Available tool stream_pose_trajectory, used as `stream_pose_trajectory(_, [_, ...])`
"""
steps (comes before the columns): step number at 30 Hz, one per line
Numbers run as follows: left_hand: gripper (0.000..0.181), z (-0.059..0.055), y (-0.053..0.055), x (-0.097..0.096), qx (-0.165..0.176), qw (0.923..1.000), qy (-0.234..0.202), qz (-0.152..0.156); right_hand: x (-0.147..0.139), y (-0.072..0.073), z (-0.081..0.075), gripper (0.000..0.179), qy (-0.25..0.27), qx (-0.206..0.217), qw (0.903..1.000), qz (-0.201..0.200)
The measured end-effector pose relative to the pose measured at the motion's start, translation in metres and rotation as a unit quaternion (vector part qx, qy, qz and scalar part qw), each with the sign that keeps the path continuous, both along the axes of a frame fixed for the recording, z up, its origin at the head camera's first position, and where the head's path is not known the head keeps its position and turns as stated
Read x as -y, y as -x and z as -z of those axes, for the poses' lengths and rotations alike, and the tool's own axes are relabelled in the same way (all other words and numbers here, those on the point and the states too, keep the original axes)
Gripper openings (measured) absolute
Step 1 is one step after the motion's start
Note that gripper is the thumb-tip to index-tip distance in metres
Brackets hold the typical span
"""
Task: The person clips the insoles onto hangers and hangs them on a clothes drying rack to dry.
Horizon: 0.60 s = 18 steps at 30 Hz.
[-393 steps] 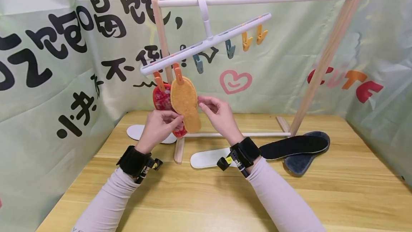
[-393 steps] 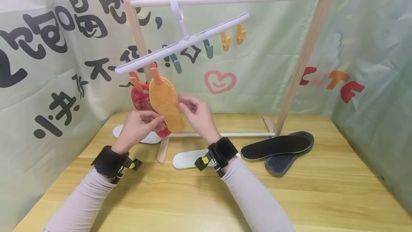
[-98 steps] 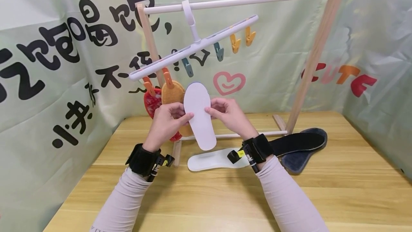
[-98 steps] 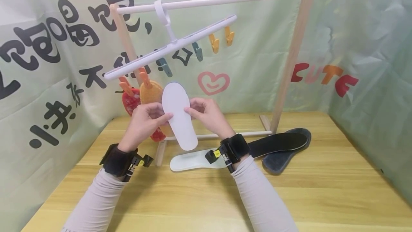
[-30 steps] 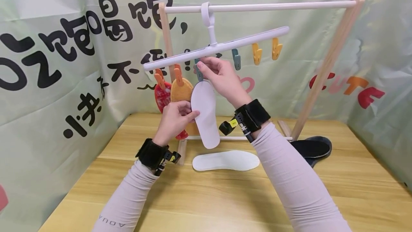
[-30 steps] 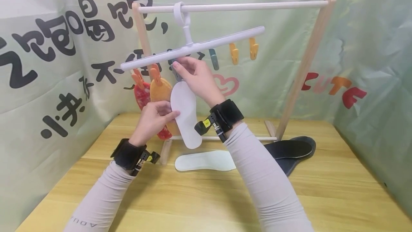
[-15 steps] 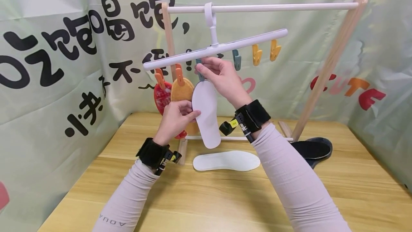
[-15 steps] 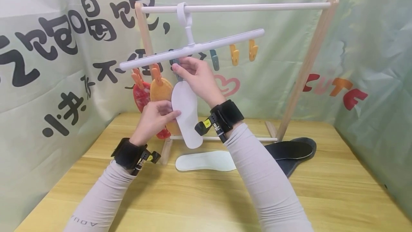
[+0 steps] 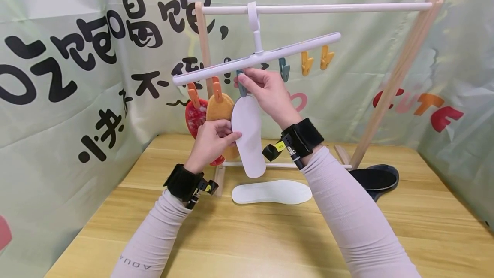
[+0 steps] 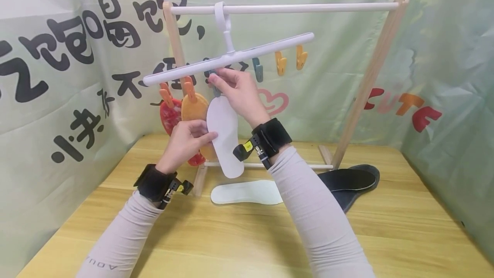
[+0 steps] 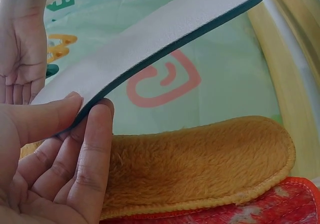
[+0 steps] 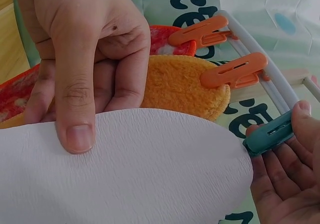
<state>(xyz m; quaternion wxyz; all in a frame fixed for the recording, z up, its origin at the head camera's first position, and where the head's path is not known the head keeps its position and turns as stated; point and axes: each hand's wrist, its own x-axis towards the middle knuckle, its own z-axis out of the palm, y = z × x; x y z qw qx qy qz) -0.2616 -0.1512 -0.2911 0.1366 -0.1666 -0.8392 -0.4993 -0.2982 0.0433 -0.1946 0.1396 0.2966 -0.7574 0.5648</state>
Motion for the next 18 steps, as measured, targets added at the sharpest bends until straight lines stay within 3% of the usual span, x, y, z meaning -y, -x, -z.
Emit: stream_pose_trajectory(18, [0.016, -0.0004, 0.0006, -0.0012, -0.019, 0.9998, 0.0, 0.01, 0.0025, 0.0055, 0.0021, 0.028, 0.044, -0.009, 0.999, -0.004])
